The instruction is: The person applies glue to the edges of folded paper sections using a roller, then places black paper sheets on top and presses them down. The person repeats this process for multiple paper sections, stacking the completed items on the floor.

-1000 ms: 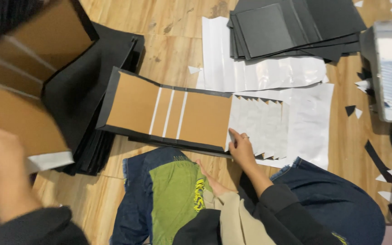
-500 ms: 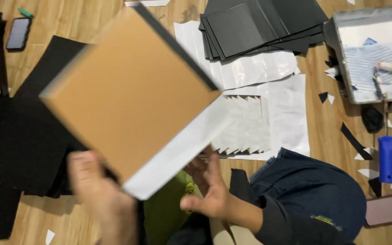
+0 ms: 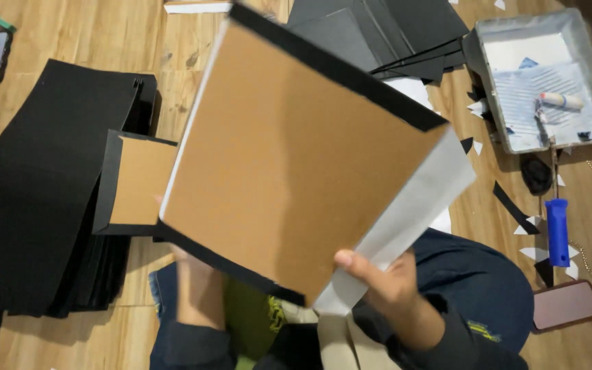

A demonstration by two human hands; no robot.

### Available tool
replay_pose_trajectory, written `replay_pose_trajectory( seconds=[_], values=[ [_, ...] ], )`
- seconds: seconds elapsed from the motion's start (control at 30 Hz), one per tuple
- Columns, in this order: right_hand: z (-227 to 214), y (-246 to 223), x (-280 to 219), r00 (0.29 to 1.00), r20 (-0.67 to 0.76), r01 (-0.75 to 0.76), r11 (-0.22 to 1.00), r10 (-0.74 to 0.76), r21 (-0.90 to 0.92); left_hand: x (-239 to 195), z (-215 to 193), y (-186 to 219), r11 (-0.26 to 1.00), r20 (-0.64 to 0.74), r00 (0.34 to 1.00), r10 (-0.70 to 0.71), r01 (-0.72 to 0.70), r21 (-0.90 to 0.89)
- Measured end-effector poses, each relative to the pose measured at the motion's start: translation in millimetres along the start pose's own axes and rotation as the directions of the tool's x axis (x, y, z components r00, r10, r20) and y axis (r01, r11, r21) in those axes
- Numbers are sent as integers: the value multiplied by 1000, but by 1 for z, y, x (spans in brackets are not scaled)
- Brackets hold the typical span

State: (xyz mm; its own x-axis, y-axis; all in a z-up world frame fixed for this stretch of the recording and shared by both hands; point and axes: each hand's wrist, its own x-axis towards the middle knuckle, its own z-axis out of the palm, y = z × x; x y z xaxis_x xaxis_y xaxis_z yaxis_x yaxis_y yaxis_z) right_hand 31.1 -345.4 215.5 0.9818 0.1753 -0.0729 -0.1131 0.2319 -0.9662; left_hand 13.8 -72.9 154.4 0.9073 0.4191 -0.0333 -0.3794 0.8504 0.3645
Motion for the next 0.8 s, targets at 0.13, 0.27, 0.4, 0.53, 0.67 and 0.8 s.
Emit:
replay_pose_trajectory(
  seconds=[0.13,0.27,0.4,0.53,0.67,0.8],
  values=[
    [-19,68,49,995,16,95,987,-98,133,20,-32,49,977,-119,984,130,-106,186],
    [16,95,97,991,4,-137,988,137,77,24,-139,73,735,-207,814,542,-339,587],
    [10,191,126,945,48,-304,926,322,-222,11,-164,44,657,-428,566,704,-291,695],
    [17,192,120,894,21,-388,797,448,-463,14,-245,37,704,-504,553,664,-232,672],
    [30,183,119,929,-44,-312,716,367,-625,18,-252,35,783,-583,554,594,-231,578],
    [40,166,116,960,-2,-198,675,280,-710,16,-268,37,831,-670,513,537,-182,526]
  ],
)
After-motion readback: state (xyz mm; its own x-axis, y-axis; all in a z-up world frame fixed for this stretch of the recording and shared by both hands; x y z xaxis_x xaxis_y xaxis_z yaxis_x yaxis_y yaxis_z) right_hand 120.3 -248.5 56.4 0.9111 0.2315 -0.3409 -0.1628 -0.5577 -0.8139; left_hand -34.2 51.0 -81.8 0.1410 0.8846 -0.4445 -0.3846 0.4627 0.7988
